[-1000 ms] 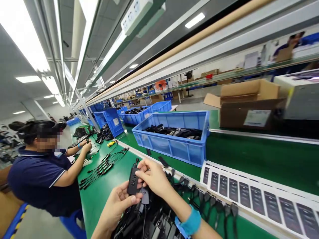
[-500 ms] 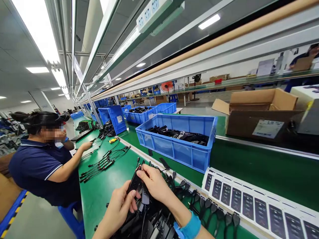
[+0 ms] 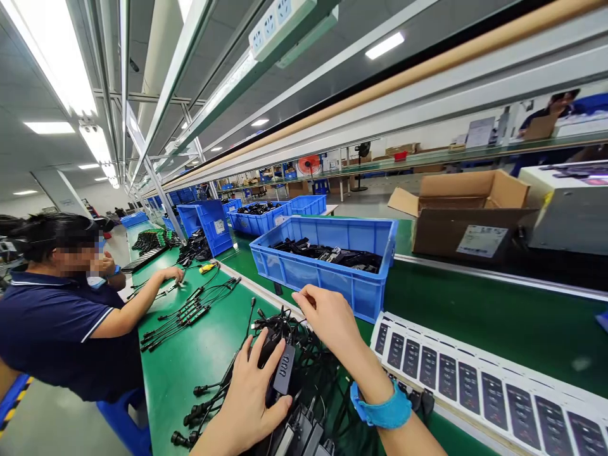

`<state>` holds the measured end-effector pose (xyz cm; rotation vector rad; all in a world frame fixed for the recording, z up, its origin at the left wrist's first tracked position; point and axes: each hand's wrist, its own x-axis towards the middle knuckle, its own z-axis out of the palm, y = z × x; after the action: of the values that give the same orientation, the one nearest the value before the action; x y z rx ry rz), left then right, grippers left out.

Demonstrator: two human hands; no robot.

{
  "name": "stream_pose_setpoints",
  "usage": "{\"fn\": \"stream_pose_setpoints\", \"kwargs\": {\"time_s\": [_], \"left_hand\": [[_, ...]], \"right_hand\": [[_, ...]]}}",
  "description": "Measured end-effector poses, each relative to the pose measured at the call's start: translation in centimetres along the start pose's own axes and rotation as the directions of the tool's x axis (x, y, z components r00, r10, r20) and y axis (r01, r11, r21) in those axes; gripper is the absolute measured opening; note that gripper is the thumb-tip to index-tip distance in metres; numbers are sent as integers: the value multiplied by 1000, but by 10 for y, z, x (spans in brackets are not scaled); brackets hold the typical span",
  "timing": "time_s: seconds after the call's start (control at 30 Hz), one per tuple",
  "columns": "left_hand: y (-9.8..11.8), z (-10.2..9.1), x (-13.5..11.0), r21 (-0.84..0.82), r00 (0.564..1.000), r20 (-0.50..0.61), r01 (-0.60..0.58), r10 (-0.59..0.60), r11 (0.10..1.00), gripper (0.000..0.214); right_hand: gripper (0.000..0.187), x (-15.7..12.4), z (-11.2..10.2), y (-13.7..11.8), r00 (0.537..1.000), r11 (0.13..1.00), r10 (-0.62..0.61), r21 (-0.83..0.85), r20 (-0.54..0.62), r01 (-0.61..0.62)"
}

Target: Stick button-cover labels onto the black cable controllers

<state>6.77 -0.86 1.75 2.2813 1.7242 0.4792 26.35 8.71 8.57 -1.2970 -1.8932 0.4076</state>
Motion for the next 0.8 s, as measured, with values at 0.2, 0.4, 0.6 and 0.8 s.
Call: {"fn": "stream_pose_setpoints", "kwargs": {"time_s": [0.2, 0.4, 0.6, 0.8], "left_hand": [[-15, 4, 4, 68, 981, 10, -196, 196, 978, 72], [-35, 12, 2, -99, 946, -143, -305, 290, 947, 80], [-104, -27, 9, -23, 964, -260, 47, -52, 999, 54], [-166, -71, 32, 281, 826, -416, 516, -382, 809, 33]], "right_hand": [[34, 7, 1, 6, 995, 977, 62, -207, 74, -46], [21, 41, 68, 32, 937, 898, 256, -418, 238, -139], [31, 47, 102, 50, 887, 844, 341, -517, 310, -144], [29, 38, 66, 37, 909, 847, 348, -493, 230, -200]]}}
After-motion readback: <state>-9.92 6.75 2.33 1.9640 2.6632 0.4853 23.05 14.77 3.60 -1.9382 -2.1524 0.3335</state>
